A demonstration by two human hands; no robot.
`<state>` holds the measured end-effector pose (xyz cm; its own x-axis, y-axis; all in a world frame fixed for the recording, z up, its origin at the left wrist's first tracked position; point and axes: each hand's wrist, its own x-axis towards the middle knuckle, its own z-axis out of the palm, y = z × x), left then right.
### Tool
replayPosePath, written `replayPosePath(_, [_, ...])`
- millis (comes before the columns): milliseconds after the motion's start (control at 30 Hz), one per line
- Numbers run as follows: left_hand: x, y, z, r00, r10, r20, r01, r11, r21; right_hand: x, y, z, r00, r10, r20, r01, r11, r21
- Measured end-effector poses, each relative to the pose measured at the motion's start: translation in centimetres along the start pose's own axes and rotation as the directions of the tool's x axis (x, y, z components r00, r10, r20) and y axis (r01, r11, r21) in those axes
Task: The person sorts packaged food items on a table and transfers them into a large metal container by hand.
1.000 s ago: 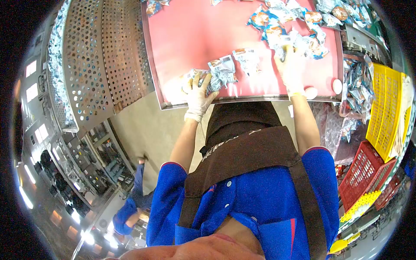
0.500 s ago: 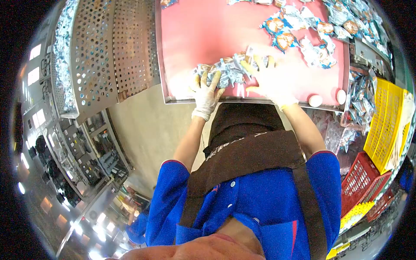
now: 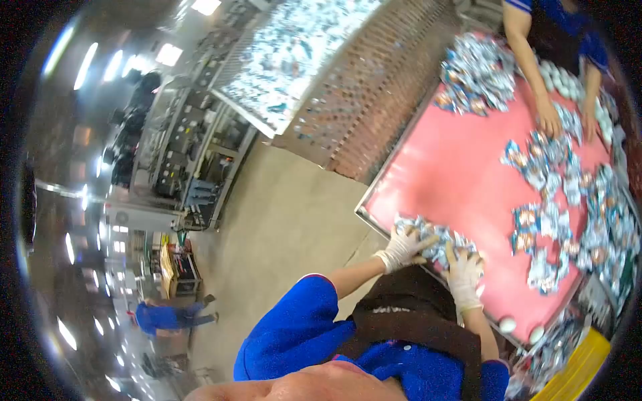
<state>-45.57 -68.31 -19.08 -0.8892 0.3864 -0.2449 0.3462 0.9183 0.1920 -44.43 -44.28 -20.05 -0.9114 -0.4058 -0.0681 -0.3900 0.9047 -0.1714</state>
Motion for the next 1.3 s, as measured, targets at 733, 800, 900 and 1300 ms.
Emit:
replayPosePath(733, [-3.9, -18.5, -45.6, 0.449, 0.299, -0.842, -0.261, 0.945, 0.196, 21.9, -19.2, -39.8, 0.589, -0.284, -0.756, 0.535, 0.839, 0.102])
replayPosePath(800, [-5.5, -29.1, -49.9, 0.331, 0.374, -0.866, -0.338, 0.904, 0.261, 29.7, -26.7, -41.2, 0.531, -0.322, -0.784, 0.648, 0.751, 0.130])
replayPosePath(900, [-8.7, -42.1, -54.2, 0.623, 0.169, -0.764, -0.514, 0.825, -0.236, 41.6, -37.8, -39.4, 0.786, -0.325, -0.526, 0.580, 0.681, 0.446])
replayPosePath(1300, [-0.9, -71.8, -46.8, 0.907, 0.264, 0.327, -0.182, 0.948, -0.262, 56.9, -53.4, -28.4, 0.847, -0.376, 0.375, 0.149, 0.846, 0.511])
